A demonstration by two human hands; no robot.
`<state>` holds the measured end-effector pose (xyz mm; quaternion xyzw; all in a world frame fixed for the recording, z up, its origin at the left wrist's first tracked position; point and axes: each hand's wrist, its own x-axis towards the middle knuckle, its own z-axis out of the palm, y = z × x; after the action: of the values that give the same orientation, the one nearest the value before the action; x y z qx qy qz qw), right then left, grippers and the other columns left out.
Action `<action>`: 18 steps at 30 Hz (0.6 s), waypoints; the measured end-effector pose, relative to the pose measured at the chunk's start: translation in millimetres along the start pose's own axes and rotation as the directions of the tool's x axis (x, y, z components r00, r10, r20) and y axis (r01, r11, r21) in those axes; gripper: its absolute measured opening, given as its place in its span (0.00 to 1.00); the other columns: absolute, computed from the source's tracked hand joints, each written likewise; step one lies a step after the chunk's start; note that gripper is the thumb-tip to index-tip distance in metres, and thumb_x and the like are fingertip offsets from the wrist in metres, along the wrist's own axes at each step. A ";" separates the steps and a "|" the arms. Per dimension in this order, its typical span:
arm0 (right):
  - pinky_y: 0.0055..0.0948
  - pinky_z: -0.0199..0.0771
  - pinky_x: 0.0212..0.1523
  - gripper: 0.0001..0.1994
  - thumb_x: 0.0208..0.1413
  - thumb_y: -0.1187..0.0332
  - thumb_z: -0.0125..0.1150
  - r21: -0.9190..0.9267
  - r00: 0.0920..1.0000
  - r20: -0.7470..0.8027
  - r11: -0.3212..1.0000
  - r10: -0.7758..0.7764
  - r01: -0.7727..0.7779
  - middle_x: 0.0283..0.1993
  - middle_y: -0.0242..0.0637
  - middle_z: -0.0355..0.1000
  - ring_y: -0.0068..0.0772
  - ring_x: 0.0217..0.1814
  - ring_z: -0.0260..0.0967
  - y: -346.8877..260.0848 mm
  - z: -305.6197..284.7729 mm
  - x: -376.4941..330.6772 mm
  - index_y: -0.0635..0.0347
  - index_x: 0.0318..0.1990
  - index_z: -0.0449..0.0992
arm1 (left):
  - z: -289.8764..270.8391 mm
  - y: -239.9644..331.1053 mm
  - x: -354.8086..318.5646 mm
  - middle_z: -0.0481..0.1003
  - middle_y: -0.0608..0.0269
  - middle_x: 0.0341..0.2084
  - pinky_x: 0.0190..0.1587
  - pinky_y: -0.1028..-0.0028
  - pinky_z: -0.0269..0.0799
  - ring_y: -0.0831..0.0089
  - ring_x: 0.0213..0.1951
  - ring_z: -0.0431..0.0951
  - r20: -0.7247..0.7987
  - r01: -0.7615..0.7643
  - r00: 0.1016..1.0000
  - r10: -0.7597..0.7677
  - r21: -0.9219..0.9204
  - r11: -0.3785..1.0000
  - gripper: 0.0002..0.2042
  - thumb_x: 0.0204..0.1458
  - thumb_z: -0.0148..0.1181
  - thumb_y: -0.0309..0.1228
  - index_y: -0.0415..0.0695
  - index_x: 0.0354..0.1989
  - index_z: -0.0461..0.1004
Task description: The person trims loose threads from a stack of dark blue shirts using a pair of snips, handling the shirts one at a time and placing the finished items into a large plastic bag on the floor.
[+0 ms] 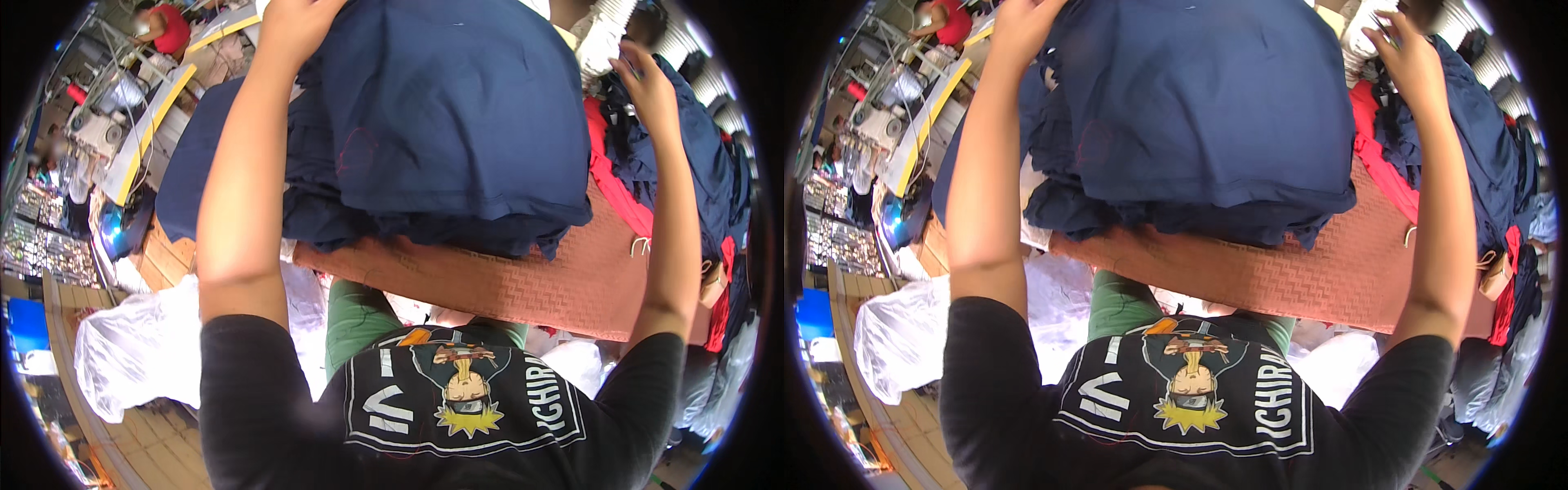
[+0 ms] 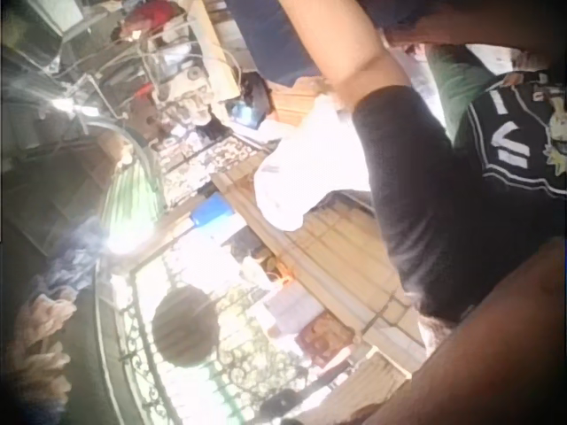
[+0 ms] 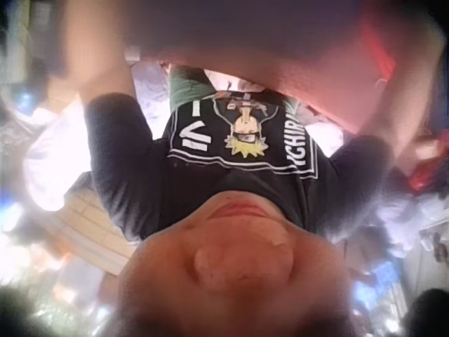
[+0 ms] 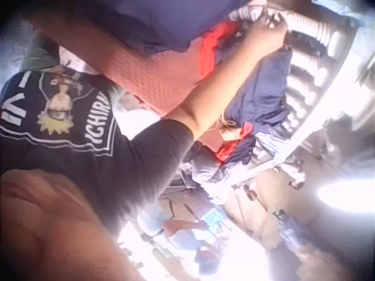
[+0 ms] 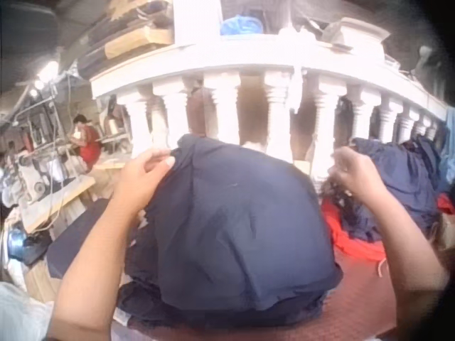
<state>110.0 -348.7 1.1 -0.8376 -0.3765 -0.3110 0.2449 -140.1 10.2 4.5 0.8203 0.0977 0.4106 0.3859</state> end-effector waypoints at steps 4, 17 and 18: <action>0.19 0.67 0.47 0.09 0.55 0.69 0.65 0.510 0.973 0.229 0.847 0.033 -0.149 0.40 0.28 0.77 0.17 0.43 0.69 -74.5 -22.6 -93.4 0.61 0.42 0.79 | -12.1 -12.7 -114.3 0.80 0.66 0.35 0.43 0.81 0.70 0.83 0.37 0.76 -0.295 0.017 0.954 -0.060 -0.146 0.989 0.11 0.55 0.63 0.32 0.39 0.42 0.79; 0.23 0.70 0.33 0.08 0.52 0.70 0.66 0.087 0.990 0.118 0.992 0.079 -0.090 0.28 0.36 0.76 0.21 0.29 0.71 -97.8 -149.1 -167.3 0.65 0.36 0.78 | 20.1 -39.8 -181.8 0.73 0.54 0.51 0.55 0.75 0.66 0.72 0.52 0.72 -0.035 0.202 0.979 -0.200 0.038 0.979 0.23 0.54 0.64 0.33 0.44 0.59 0.70; 0.22 0.70 0.33 0.08 0.53 0.70 0.66 -0.011 0.993 0.059 0.995 0.104 -0.103 0.27 0.35 0.76 0.20 0.29 0.70 -88.3 -165.1 -182.5 0.65 0.36 0.79 | 17.6 -48.3 -178.1 0.75 0.55 0.50 0.53 0.76 0.67 0.73 0.49 0.74 -0.069 0.156 0.987 -0.146 0.160 0.975 0.22 0.54 0.65 0.35 0.45 0.57 0.73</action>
<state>-110.2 -489.6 1.3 -0.8658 -0.3385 -0.2744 0.2461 -234.0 -51.5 -142.9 0.8275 0.2044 0.3939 0.3439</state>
